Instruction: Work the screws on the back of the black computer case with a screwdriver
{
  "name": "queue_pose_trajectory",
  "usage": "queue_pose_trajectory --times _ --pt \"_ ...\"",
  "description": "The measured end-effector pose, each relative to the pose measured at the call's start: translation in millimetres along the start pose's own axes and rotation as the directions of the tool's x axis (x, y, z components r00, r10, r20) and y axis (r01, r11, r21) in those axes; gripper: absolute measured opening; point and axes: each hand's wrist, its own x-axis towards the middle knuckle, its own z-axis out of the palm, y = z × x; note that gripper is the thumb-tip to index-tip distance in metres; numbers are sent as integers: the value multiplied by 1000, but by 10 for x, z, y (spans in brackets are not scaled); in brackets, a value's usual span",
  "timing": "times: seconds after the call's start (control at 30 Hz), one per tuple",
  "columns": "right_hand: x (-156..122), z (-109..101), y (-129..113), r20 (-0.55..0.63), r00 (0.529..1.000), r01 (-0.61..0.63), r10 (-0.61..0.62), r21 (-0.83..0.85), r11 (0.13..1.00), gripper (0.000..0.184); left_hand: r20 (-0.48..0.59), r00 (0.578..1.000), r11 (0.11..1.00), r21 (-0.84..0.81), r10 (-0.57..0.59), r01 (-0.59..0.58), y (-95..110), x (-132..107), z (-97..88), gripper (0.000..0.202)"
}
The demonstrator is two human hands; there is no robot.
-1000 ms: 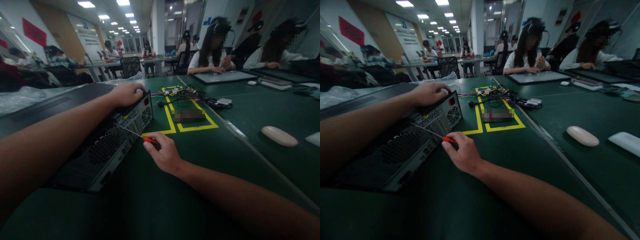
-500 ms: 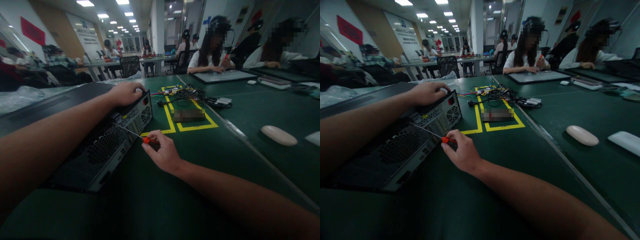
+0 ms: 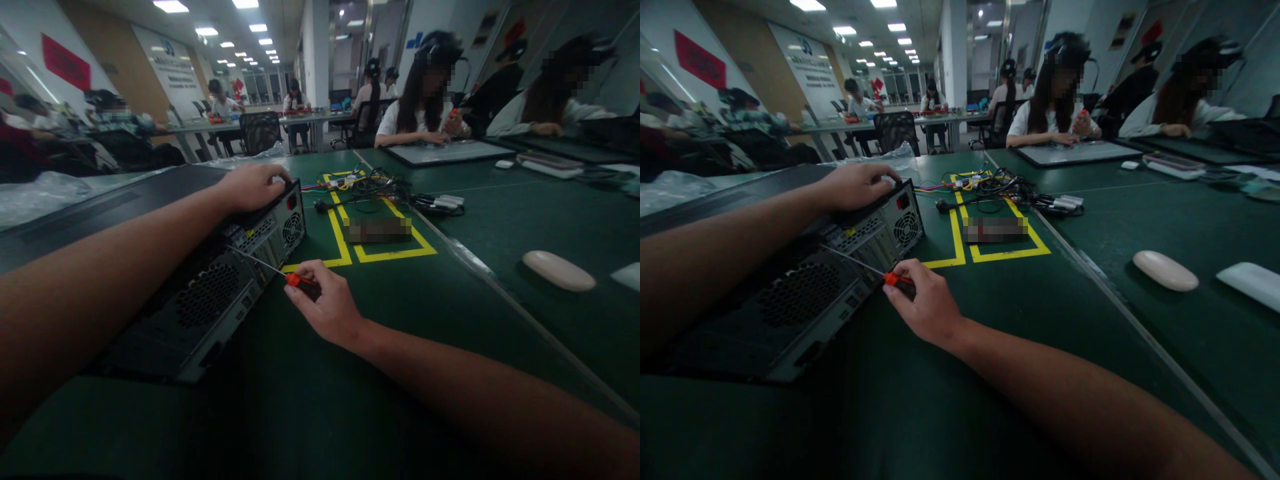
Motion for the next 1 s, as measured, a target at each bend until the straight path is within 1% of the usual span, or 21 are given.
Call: queue_pose_trajectory --times 0.23,0.47,0.67,0.77,1.0 --pt "3 -6 -10 -9 1000 26 -26 16 1000 13 0 1000 1000 14 4 -4 0 -2 -6 61" --pt "1 0 -15 0 1000 -12 12 6 1000 14 0 1000 1000 4 6 -6 -11 5 1 62" --pt "-2 10 -4 -8 1000 -3 3 26 1000 16 1 1000 1000 12 -2 2 20 -9 -6 62" --pt "-8 7 -13 -12 1000 -1 2 10 1000 15 6 1000 1000 22 -13 12 35 -15 -11 62" --pt "6 -15 6 -22 995 91 -92 -60 994 20 8 1000 999 30 -23 23 33 -12 -7 62"
